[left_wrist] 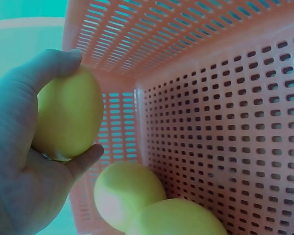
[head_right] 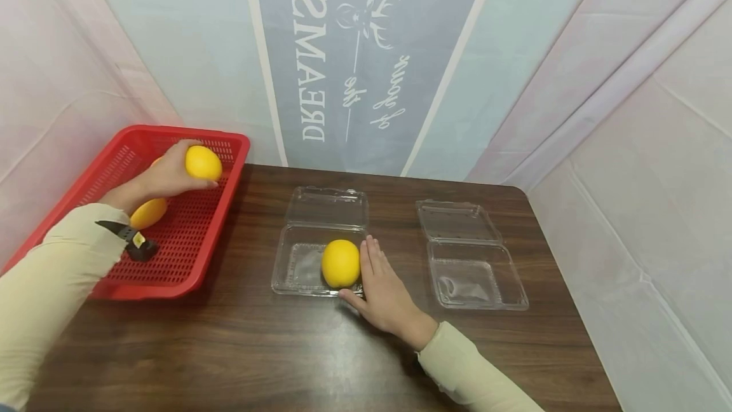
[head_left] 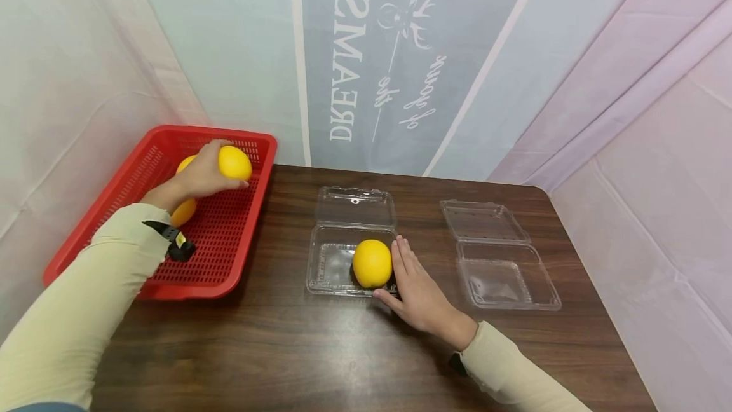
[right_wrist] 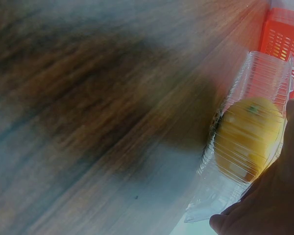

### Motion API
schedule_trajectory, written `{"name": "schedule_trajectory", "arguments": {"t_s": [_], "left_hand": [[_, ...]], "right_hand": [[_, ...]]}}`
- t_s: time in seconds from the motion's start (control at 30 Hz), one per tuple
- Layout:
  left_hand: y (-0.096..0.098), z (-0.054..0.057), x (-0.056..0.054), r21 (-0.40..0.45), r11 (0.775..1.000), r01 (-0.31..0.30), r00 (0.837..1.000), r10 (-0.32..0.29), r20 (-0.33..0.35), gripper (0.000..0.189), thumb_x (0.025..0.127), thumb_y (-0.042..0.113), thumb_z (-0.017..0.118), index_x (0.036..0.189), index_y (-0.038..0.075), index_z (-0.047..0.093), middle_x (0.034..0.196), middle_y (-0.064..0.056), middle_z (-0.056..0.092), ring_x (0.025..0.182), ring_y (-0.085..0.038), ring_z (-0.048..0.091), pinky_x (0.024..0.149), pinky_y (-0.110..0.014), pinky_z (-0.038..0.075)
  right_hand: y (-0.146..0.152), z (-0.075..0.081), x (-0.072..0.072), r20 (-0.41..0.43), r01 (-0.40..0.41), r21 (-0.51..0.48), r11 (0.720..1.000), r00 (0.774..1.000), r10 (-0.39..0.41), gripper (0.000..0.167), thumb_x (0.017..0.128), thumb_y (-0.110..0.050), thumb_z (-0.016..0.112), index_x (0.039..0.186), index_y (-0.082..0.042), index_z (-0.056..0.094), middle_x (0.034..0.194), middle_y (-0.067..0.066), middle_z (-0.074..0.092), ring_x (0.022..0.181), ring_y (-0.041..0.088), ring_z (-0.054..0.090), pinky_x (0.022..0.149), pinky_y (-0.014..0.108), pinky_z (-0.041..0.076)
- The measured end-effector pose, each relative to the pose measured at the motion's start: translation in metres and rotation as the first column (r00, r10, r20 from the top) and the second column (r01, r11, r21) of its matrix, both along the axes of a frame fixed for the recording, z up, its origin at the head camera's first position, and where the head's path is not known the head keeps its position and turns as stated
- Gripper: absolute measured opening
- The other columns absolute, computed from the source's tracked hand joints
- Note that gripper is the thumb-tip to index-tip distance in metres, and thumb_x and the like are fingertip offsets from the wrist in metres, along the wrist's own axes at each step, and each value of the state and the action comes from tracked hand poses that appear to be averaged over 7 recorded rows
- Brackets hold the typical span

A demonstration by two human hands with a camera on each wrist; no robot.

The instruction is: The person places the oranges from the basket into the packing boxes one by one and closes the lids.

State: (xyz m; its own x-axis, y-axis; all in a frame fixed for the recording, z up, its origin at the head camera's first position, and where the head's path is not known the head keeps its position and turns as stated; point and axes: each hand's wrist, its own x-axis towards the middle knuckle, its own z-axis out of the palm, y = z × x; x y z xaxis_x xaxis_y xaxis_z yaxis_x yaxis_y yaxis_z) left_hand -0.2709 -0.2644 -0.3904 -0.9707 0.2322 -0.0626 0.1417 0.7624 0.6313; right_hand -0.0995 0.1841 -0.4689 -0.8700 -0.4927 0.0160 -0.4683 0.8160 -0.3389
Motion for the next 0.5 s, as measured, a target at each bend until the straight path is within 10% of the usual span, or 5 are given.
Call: {"name": "schedule_trajectory", "arguments": {"t_s": [0.5], "left_hand": [[0.019, 0.018, 0.028, 0.027, 0.999, 0.047, 0.997, -0.046, -0.059, 0.098, 0.082, 0.024, 0.085, 0.152, -0.001, 0.022, 0.137, -0.025, 0.039, 0.112, -0.041, 0.047, 0.092, -0.061, 0.050]], "right_hand": [[0.006, -0.014, 0.000, -0.034, -0.010, 0.016, 1.000, 0.999, 0.011, 0.100, 0.099, -0.052, 0.060, 0.158, 0.009, 0.007, 0.166, 0.026, 0.001, 0.154, 0.035, 0.007, 0.121, 0.051, 0.019]]}}
